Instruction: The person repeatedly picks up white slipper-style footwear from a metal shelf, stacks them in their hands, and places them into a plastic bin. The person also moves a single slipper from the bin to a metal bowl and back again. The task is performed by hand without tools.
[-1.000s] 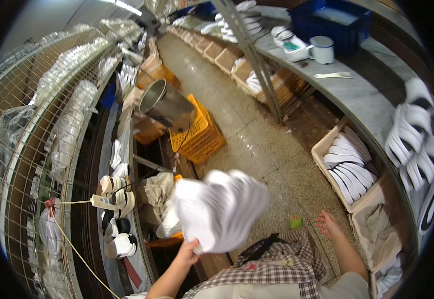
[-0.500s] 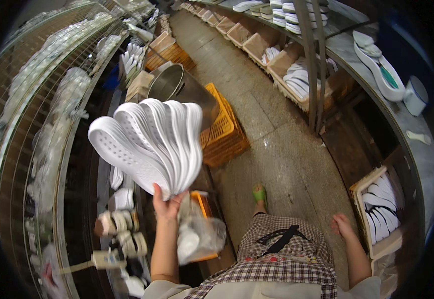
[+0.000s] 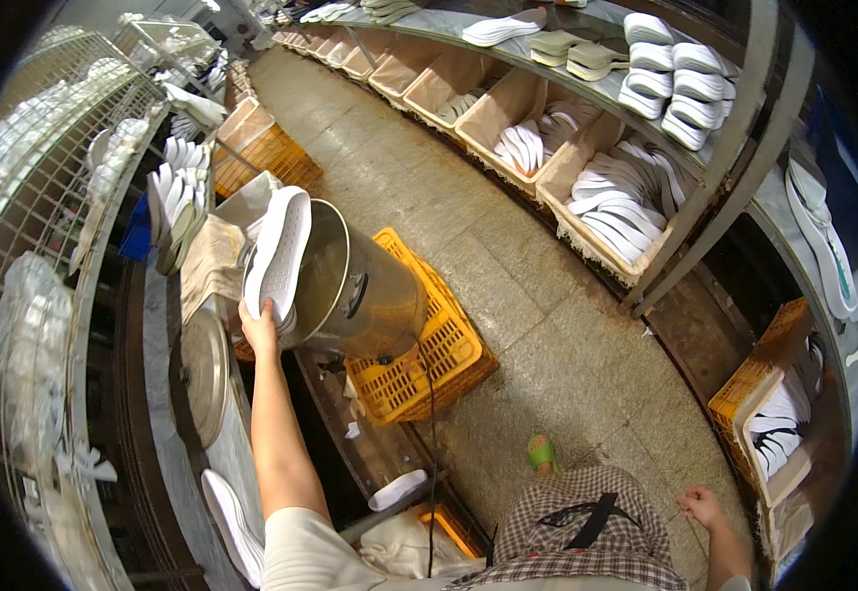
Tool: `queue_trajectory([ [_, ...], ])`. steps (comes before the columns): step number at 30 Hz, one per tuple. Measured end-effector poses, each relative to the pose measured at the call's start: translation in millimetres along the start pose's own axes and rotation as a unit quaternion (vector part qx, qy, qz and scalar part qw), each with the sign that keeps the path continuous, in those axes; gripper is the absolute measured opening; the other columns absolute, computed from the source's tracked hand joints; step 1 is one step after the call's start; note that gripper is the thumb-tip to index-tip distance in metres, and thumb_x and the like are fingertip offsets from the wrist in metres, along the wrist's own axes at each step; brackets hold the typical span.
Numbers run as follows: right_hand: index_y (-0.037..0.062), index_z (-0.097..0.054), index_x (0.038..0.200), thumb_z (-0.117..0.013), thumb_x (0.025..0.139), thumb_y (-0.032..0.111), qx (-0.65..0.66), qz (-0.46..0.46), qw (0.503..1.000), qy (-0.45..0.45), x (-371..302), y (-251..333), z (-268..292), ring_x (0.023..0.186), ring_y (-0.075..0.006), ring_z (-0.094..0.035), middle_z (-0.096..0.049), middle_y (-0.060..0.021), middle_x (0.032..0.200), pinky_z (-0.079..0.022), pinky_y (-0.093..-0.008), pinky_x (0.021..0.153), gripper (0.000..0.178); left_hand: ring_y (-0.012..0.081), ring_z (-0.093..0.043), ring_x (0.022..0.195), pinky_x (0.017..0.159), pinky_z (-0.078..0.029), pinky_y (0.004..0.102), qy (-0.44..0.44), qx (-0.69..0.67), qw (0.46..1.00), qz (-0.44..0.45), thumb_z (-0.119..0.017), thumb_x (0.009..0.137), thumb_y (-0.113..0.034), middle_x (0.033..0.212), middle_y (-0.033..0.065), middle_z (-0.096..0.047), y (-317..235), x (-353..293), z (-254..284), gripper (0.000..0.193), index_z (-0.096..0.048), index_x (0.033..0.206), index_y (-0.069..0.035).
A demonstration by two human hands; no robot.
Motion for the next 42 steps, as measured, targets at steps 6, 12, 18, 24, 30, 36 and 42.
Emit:
queue_trajectory([
  [6,-0.0016,-0.054,0.094,-0.067,0.078,0.013,-0.098,-0.050,0.993,-0.032,-23,-1,7,0.068,-0.0181,-0.060,-0.059,-0.0096,0.081,-0.050,-0.0317,0.059,0.025,0.0425,-0.054,0.104,0.089,-0.044,0.0449,0.066,0.206,0.973,0.076,-0.071,0.074,-0.029,0.125,0.0274,-0.044,80,26,-66,0.067,-0.042,0.132,-0.013],
  [12,-0.0005,-0.054,0.091,-0.065,0.079,0.015,-0.118,-0.067,0.991,-0.001,-27,32,-19,0.073,-0.0179,-0.060,-0.059,-0.0090,0.081,-0.050,-0.0321,0.062,0.023,0.0471,-0.053,0.103,0.090,-0.043,0.0497,0.200,0.430,0.875,0.094,-0.070,0.074,-0.035,0.133,0.0265,-0.030,101,20,-96,0.071,-0.029,0.132,-0.031],
  [18,0.0006,-0.053,0.092,-0.062,0.082,0.012,-0.095,-0.041,0.995,0.000,-8,80,-39,0.072,-0.0177,-0.060,-0.059,-0.0088,0.081,-0.049,-0.0312,0.065,0.017,0.0460,-0.054,0.102,0.090,-0.042,0.0497,0.226,0.450,0.857,0.106,-0.067,0.076,-0.021,0.134,0.0260,-0.028,106,20,-108,0.070,-0.028,0.133,-0.029],
  [24,0.0004,-0.053,0.096,-0.063,0.082,0.014,-0.092,-0.020,0.996,-0.001,-7,82,-44,0.072,-0.0177,-0.060,-0.059,-0.0078,0.080,-0.049,-0.0313,0.066,0.022,0.0451,-0.054,0.102,0.091,-0.043,0.0470,0.219,0.413,0.875,0.129,-0.067,0.073,-0.015,0.134,0.0271,-0.026,111,16,-115,0.076,-0.025,0.136,-0.028],
  [30,-0.0002,-0.054,0.097,-0.064,0.080,0.014,-0.122,-0.034,0.992,0.003,-11,57,-45,0.074,-0.0173,-0.061,-0.059,-0.0079,0.080,-0.049,-0.0313,0.066,0.024,0.0476,-0.051,0.106,0.094,-0.041,0.0464,0.176,0.356,0.913,0.088,-0.066,0.074,-0.015,0.136,0.0298,-0.026,104,25,-109,0.070,-0.033,0.135,-0.025],
  [36,0.0004,-0.055,0.094,-0.065,0.080,0.015,-0.088,-0.008,0.996,0.017,1,55,-47,0.070,-0.0155,-0.059,-0.058,-0.0073,0.078,-0.048,-0.0298,0.064,0.023,0.0418,-0.043,0.119,0.099,-0.035,0.0454,0.083,0.295,0.951,-0.043,-0.067,0.076,-0.019,0.131,0.0268,-0.040,58,50,-56,0.055,-0.048,0.128,-0.014],
  [42,-0.0015,-0.055,0.096,-0.065,0.080,0.013,-0.024,0.040,0.999,0.027,14,59,-49,0.069,-0.0155,-0.057,-0.059,-0.0064,0.079,-0.048,-0.0296,0.063,0.024,0.0426,-0.044,0.115,0.098,-0.035,0.0458,0.037,0.357,0.924,-0.133,-0.065,0.074,-0.015,0.130,0.0252,-0.041,-2,47,-4,0.056,-0.049,0.127,-0.015],
])
Point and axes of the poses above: each hand's wrist, its own x-axis towards the middle knuckle, its own z-axis out of the back of the hand, y = z × x, the point moved 10 cm from there along x, towards the middle knuckle
